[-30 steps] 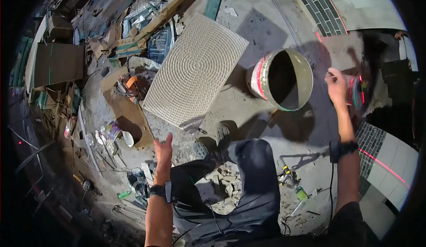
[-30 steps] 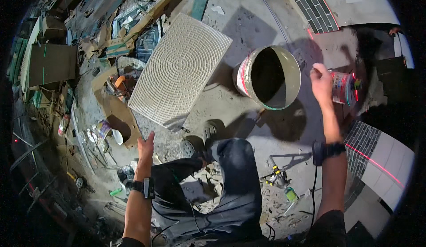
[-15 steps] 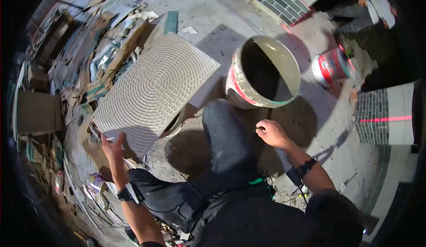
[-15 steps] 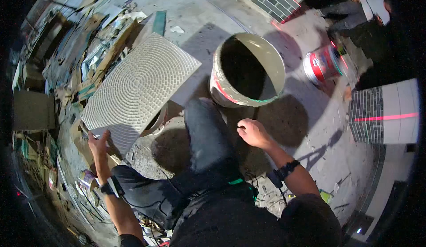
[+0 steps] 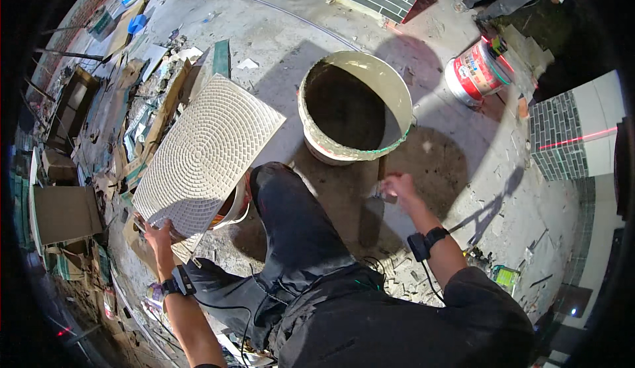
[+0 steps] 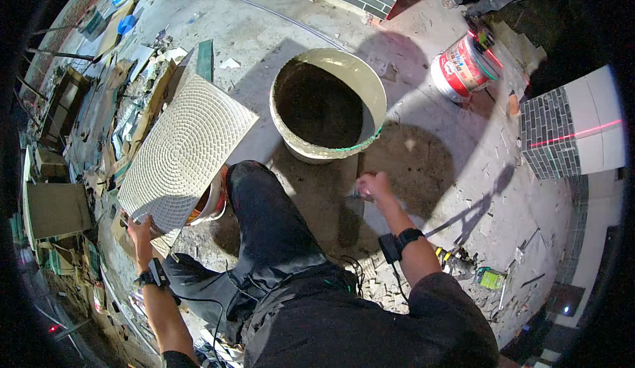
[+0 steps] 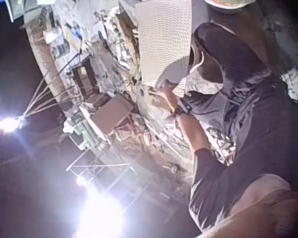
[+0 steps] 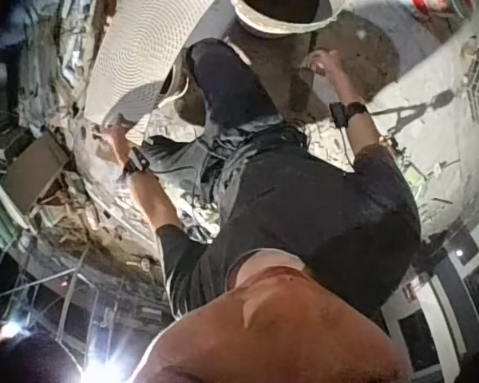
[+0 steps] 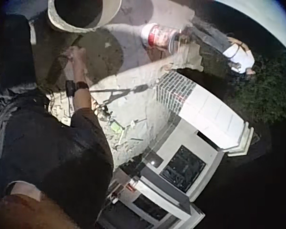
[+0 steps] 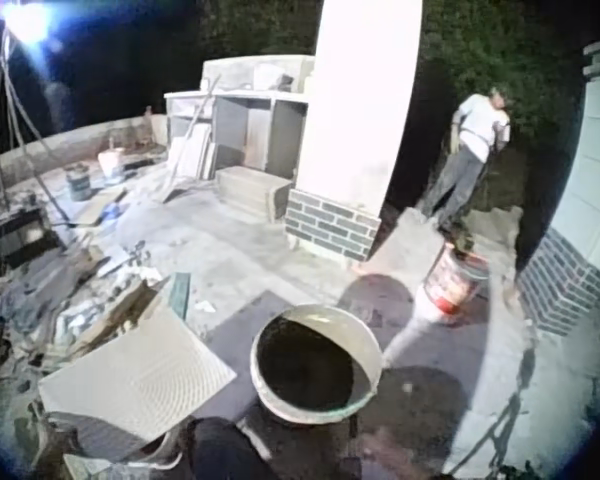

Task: Applying mortar to a tile and attaching it to a curved wall using a laser level guide.

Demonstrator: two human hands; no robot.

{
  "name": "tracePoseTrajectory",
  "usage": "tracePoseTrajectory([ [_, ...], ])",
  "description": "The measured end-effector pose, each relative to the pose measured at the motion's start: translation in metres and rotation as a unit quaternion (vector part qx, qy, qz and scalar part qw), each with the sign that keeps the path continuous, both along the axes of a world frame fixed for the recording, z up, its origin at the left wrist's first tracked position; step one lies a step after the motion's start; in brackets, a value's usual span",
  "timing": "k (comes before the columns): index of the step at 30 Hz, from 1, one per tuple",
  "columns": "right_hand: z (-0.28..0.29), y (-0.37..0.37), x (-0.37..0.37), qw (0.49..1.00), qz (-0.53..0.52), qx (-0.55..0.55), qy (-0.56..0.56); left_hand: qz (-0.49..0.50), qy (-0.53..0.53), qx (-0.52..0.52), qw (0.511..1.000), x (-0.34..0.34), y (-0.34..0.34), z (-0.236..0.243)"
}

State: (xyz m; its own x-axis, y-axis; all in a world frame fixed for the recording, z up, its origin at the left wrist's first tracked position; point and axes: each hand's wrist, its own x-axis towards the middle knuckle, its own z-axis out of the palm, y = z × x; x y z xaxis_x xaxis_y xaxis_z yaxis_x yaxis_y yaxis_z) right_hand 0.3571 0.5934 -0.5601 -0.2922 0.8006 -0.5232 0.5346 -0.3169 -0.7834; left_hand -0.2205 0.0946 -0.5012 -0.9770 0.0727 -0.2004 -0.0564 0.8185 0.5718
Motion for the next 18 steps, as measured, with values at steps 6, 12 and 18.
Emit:
tracePoseTrajectory([
  [6, -0.04, 0.037, -0.015, 0.995, -0.038, -0.026, 0.087, 0.127, 0.014, 0.024, 0.992, 0.006, 0.001, -0.03],
  [12, -0.09, -0.003, 0.007, 0.64, 0.501, 0.428, -0.395, 0.098, 0.009, 0.193, 0.976, 0.011, 0.005, -0.031],
  [18, -0.102, -0.001, 0.011, 0.506, 0.646, 0.44, -0.364, 0.057, -0.002, 0.111, 0.992, 0.013, -0.01, -0.042],
])
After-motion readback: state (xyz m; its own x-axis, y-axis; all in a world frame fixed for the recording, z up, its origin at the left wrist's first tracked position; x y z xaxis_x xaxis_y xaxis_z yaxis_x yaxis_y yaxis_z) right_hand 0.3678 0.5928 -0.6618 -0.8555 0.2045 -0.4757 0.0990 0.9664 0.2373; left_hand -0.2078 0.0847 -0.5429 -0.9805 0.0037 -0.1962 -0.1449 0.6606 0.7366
